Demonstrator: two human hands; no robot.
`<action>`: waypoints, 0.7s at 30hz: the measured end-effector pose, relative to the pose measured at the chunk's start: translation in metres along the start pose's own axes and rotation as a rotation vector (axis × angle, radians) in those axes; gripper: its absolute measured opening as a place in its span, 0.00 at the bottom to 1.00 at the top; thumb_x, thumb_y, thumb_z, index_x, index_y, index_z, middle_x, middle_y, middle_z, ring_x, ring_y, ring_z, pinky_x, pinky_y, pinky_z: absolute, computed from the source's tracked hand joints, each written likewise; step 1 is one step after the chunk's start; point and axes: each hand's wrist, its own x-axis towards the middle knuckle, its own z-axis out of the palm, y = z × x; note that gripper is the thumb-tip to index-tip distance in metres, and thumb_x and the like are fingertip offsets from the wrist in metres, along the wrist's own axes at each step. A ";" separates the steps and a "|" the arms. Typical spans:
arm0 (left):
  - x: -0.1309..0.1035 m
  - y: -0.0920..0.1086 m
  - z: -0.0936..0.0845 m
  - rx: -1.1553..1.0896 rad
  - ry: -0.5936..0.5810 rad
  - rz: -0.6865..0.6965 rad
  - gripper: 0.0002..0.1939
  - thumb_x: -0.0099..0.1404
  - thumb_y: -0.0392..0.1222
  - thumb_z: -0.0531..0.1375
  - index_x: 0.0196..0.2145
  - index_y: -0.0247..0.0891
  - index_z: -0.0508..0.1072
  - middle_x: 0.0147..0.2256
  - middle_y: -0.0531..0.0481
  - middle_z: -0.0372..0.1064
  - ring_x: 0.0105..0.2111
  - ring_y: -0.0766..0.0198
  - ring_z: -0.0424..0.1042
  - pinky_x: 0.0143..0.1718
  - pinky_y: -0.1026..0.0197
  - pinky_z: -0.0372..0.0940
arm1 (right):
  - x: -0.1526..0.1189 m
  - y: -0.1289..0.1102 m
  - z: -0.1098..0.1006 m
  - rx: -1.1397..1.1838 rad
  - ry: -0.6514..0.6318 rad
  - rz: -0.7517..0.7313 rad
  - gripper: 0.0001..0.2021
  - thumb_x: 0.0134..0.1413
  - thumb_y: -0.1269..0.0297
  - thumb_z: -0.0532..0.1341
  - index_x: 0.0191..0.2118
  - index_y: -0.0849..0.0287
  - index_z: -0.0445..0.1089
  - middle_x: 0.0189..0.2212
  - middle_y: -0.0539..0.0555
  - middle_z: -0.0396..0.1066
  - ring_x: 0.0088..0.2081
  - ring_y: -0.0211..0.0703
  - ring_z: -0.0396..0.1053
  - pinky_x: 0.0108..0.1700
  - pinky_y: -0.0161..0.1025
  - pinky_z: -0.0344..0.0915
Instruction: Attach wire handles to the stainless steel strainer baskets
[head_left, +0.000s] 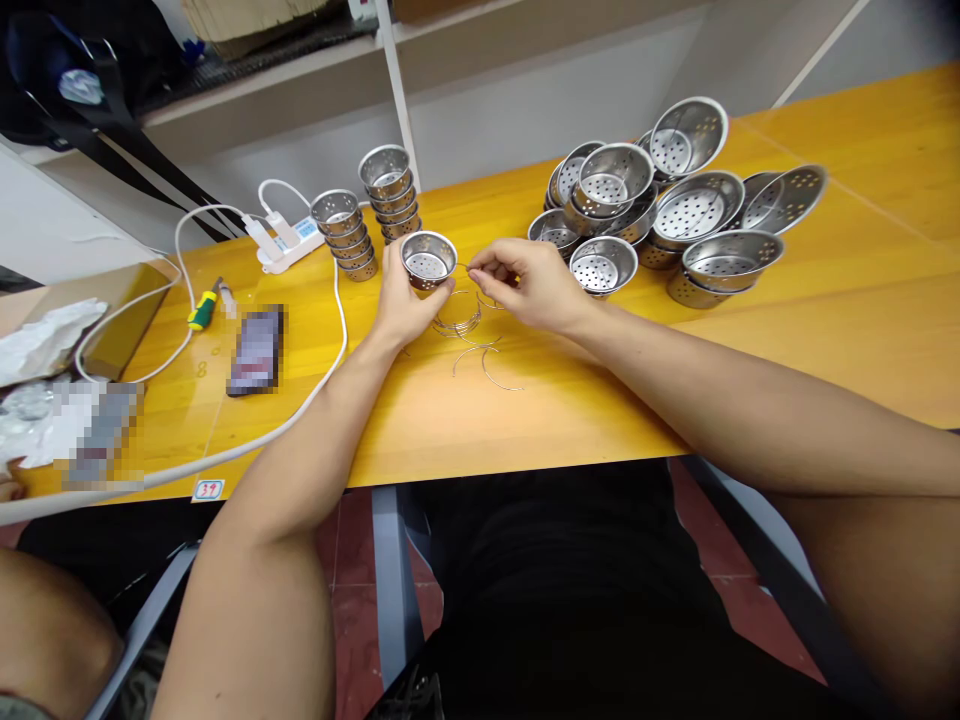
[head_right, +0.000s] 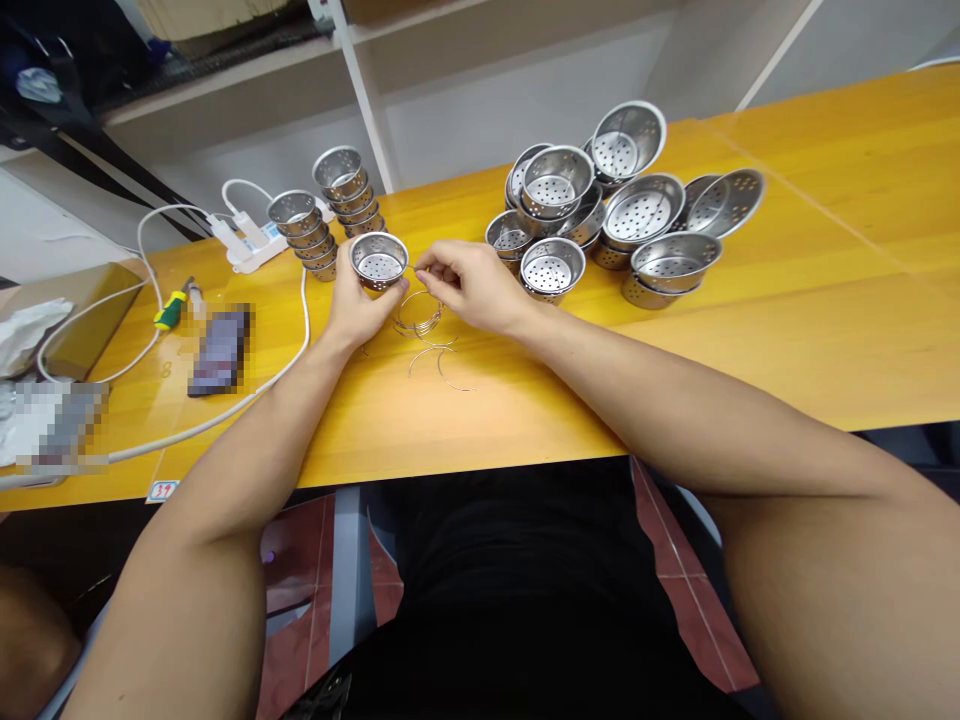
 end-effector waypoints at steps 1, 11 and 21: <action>-0.001 0.003 0.000 -0.002 -0.010 0.007 0.46 0.73 0.59 0.81 0.75 0.50 0.61 0.72 0.38 0.70 0.76 0.39 0.75 0.86 0.28 0.68 | 0.001 0.002 0.001 0.028 0.025 0.022 0.15 0.79 0.47 0.68 0.48 0.53 0.83 0.37 0.53 0.82 0.34 0.47 0.73 0.42 0.46 0.74; -0.006 0.028 0.005 -0.052 -0.169 0.082 0.49 0.75 0.63 0.78 0.80 0.56 0.57 0.75 0.40 0.70 0.81 0.35 0.72 0.88 0.26 0.67 | 0.007 0.009 0.001 0.013 0.083 0.126 0.19 0.79 0.42 0.71 0.49 0.54 0.89 0.32 0.51 0.76 0.33 0.45 0.71 0.41 0.45 0.72; -0.007 0.034 0.005 -0.087 -0.170 0.106 0.46 0.75 0.67 0.77 0.77 0.57 0.58 0.72 0.42 0.72 0.77 0.38 0.77 0.84 0.27 0.73 | 0.008 0.005 0.001 0.033 0.087 0.126 0.23 0.77 0.38 0.71 0.46 0.54 0.89 0.30 0.51 0.74 0.32 0.46 0.68 0.41 0.47 0.70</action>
